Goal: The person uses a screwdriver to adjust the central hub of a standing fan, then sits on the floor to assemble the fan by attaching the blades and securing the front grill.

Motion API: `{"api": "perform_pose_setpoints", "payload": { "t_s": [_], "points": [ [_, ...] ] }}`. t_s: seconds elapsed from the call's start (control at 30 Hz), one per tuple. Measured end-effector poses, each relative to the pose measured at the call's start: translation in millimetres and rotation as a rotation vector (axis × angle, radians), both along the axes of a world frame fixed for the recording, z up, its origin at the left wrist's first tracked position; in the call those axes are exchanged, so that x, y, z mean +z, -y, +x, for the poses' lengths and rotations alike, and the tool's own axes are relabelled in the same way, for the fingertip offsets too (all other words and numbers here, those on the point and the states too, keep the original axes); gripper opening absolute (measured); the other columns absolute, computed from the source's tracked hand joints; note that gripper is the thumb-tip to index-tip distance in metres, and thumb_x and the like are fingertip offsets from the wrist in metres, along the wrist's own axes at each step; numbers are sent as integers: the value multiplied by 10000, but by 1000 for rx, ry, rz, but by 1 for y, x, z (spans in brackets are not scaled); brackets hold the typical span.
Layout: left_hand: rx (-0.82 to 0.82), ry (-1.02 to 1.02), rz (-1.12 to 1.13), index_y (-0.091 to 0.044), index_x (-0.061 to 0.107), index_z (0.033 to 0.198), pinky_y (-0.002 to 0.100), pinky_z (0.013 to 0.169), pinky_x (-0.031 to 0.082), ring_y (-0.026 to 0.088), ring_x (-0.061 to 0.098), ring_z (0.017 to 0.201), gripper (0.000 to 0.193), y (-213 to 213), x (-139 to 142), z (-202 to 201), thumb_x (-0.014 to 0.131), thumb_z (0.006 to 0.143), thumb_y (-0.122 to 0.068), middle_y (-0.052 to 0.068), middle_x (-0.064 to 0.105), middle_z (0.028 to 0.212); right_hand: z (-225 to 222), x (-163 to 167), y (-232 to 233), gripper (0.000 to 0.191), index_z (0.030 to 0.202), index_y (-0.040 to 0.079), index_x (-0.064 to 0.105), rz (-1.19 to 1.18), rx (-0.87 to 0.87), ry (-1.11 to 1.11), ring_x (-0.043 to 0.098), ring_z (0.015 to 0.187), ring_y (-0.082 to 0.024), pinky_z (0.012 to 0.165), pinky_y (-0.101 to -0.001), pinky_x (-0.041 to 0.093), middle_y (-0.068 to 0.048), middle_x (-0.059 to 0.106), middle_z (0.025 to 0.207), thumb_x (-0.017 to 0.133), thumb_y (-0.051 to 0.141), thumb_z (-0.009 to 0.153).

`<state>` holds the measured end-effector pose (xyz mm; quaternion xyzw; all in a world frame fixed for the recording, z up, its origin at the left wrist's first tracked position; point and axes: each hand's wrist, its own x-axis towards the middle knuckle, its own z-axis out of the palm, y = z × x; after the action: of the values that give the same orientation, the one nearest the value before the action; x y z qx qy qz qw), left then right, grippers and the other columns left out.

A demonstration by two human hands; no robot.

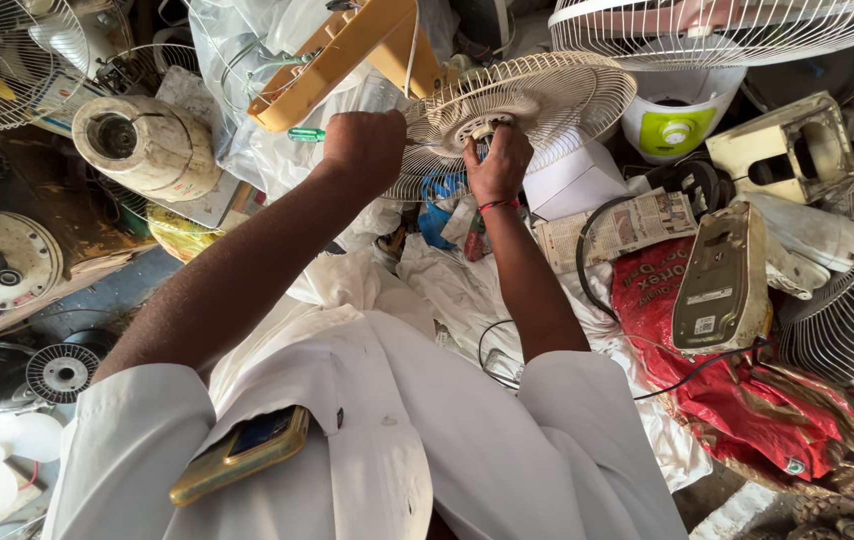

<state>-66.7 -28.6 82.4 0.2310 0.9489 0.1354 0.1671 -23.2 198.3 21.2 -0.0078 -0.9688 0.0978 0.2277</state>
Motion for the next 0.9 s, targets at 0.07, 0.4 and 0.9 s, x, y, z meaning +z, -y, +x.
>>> {"api": "perform_pose_setpoints", "payload": {
  "t_s": [0.07, 0.4, 0.9],
  "points": [
    [1, 3, -6, -92, 670, 974, 424, 653, 576, 286, 764, 809, 98, 1, 1, 0, 662, 898, -152, 104, 766, 869, -1, 0, -2, 486, 1102, 26, 550, 28, 24, -17, 555, 1067, -424, 923, -553, 440, -211, 581, 1113, 824, 330, 841],
    [-4, 8, -41, -87, 661, 1001, 432, 632, 576, 289, 764, 809, 132, 0, 6, 0, 671, 888, -154, 97, 765, 876, 6, 10, 5, 577, 1149, 34, 578, -381, -175, 104, 635, 1008, -362, 858, -512, 512, -162, 644, 1135, 830, 420, 802],
    [31, 37, -3, -95, 672, 1014, 424, 663, 578, 285, 763, 830, 134, -2, 1, -1, 669, 908, -176, 94, 768, 895, -14, 21, 7, 612, 1028, -69, 671, -2357, -627, 567, 727, 826, -269, 805, -445, 598, -146, 725, 915, 794, 492, 817]
  ]
}}
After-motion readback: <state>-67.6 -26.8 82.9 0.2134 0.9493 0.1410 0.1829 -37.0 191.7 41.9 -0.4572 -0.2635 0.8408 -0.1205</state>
